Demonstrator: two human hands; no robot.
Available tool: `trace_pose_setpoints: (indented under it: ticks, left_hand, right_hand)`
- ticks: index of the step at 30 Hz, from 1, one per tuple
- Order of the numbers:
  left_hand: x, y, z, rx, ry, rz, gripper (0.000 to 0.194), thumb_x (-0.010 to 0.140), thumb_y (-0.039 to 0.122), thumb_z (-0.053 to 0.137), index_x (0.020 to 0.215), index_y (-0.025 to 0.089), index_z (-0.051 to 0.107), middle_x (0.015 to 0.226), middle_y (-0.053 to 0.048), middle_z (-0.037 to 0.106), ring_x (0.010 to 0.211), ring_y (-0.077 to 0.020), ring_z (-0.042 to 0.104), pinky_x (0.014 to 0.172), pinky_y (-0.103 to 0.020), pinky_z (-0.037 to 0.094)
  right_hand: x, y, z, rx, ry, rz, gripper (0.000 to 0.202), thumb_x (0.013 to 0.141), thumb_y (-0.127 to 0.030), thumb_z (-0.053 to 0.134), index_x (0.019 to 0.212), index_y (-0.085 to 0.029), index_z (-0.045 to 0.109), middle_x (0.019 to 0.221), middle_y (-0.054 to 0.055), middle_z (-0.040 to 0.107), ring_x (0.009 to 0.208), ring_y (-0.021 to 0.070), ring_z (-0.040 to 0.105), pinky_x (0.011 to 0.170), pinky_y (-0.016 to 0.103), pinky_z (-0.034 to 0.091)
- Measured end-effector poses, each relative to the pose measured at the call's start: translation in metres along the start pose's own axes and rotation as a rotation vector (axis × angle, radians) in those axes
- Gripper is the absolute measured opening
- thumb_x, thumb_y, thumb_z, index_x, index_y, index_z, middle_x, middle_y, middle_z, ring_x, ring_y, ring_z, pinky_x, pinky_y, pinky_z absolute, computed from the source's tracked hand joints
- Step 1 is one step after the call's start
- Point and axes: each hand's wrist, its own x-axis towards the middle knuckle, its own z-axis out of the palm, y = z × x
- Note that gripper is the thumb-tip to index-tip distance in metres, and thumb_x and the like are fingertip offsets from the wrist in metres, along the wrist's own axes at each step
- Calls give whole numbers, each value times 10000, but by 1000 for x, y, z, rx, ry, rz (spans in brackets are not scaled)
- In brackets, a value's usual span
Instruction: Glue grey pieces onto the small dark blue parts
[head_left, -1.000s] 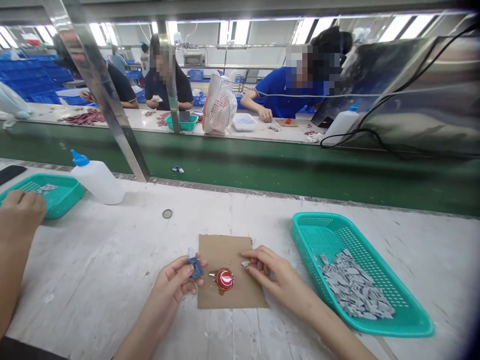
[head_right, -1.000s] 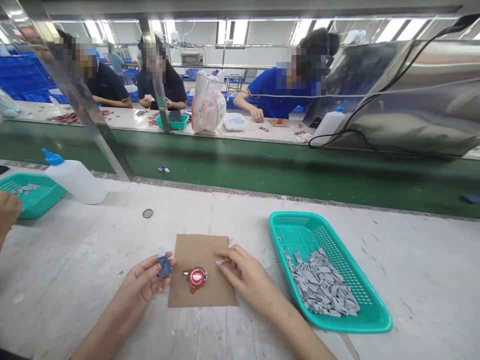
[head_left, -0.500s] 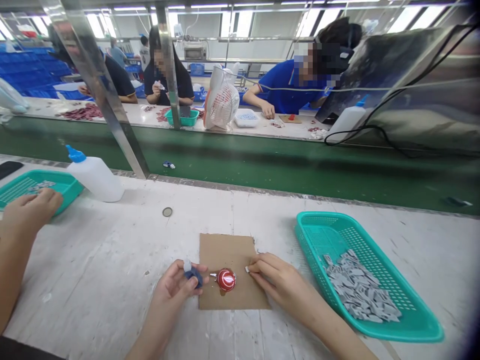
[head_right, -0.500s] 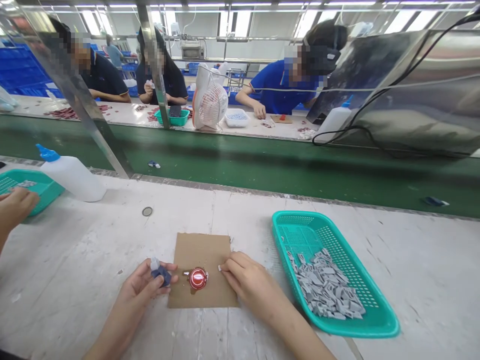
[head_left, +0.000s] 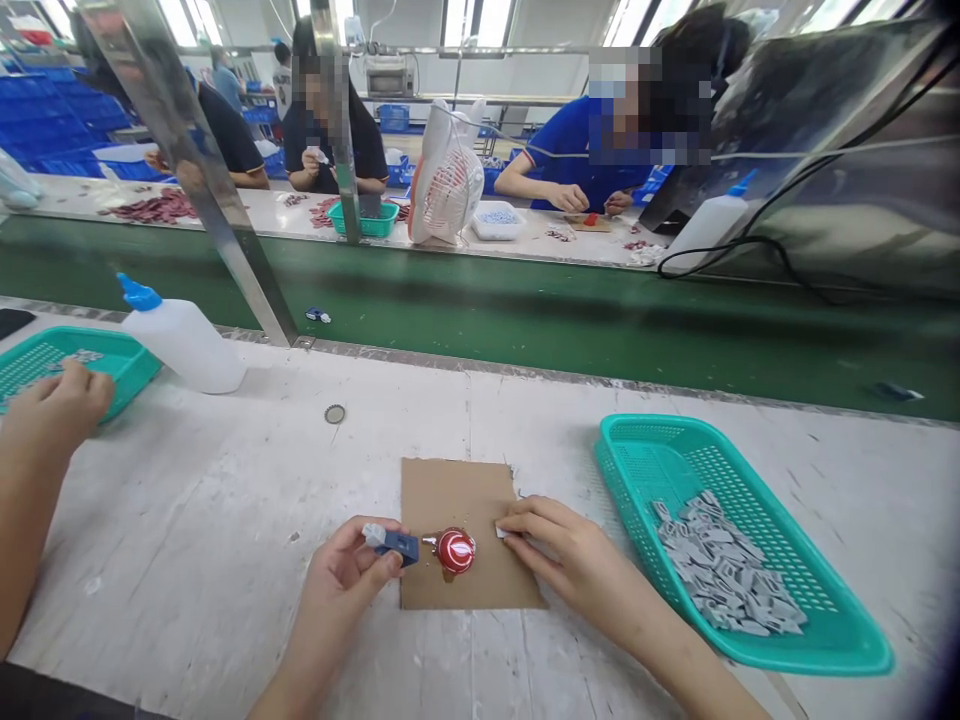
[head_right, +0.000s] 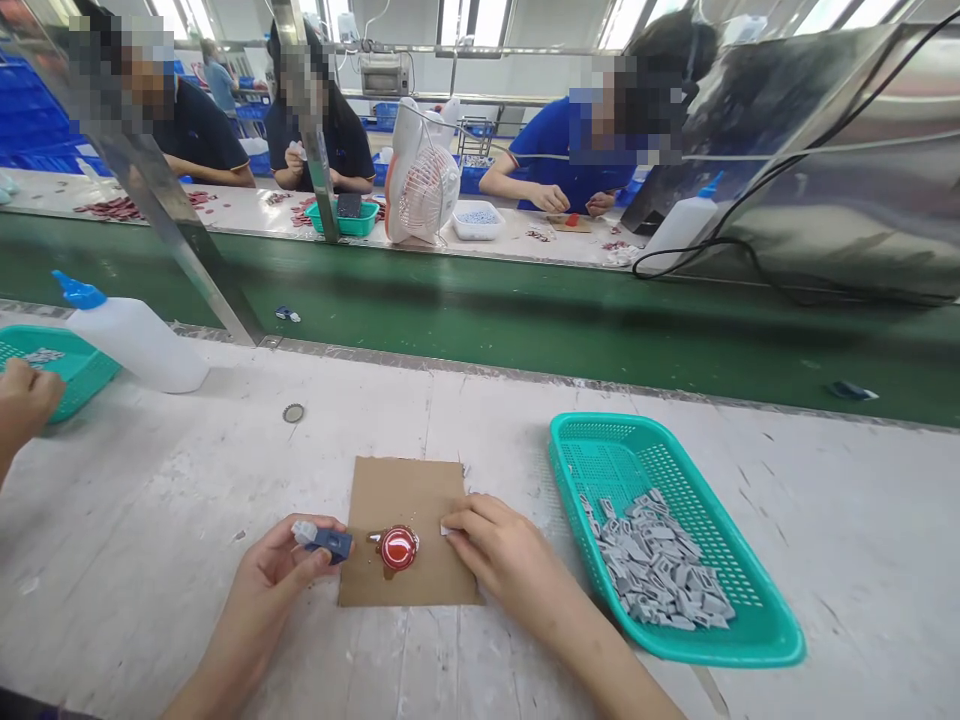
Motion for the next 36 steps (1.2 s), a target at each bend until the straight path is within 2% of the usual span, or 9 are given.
trace_pose_setpoints:
  ticks: [3, 6, 12, 18, 28, 36]
  left_hand:
    - [1, 0, -2, 5, -11, 9, 261, 685, 369, 804, 876, 220, 705, 963, -61, 717, 859, -213, 663, 776, -296, 532]
    - [3, -1, -6, 49, -51, 11, 241, 693, 343, 803, 879, 221, 712, 966, -59, 722, 838, -203, 663, 736, -273, 533]
    - [3, -3, -10, 59, -98, 46, 232, 731, 312, 777, 922, 200, 707, 998, -72, 725, 865, -207, 672, 730, -271, 541]
    - [3, -2, -10, 58, -129, 59, 186, 764, 274, 753, 921, 192, 698, 1001, -63, 720, 887, -190, 679, 751, -251, 544]
    - [3, -2, -10, 61, -133, 58, 173, 761, 255, 751, 915, 197, 700, 1002, -48, 719, 893, -176, 676, 776, -245, 542]
    - [-2, 2, -2, 15, -34, 48, 206, 713, 290, 786, 873, 185, 709, 975, -53, 736, 805, -168, 687, 711, -237, 540]
  right_hand:
    - [3, -10, -7, 99, 27, -2, 199, 956, -231, 483, 988, -223, 679, 987, 70, 669, 911, 199, 637, 784, 343, 528]
    - [6, -27, -12, 170, 35, -18, 162, 940, -219, 525, 981, -239, 680, 972, 50, 667, 881, 175, 629, 742, 299, 511]
    - [12, -52, -7, 194, 11, -123, 193, 950, -173, 515, 984, -235, 694, 908, 37, 649, 821, 152, 610, 696, 273, 486]
    - [15, -49, 1, 136, -10, -136, 227, 952, -123, 498, 983, -212, 704, 905, 41, 630, 822, 157, 604, 716, 286, 489]
    - [12, -48, 0, 133, -12, -130, 232, 948, -122, 506, 1031, -228, 695, 922, 40, 638, 837, 158, 608, 711, 279, 481]
    - [13, -42, -1, 269, 28, -47, 160, 933, -190, 551, 984, -222, 699, 922, 36, 668, 842, 157, 619, 734, 281, 474]
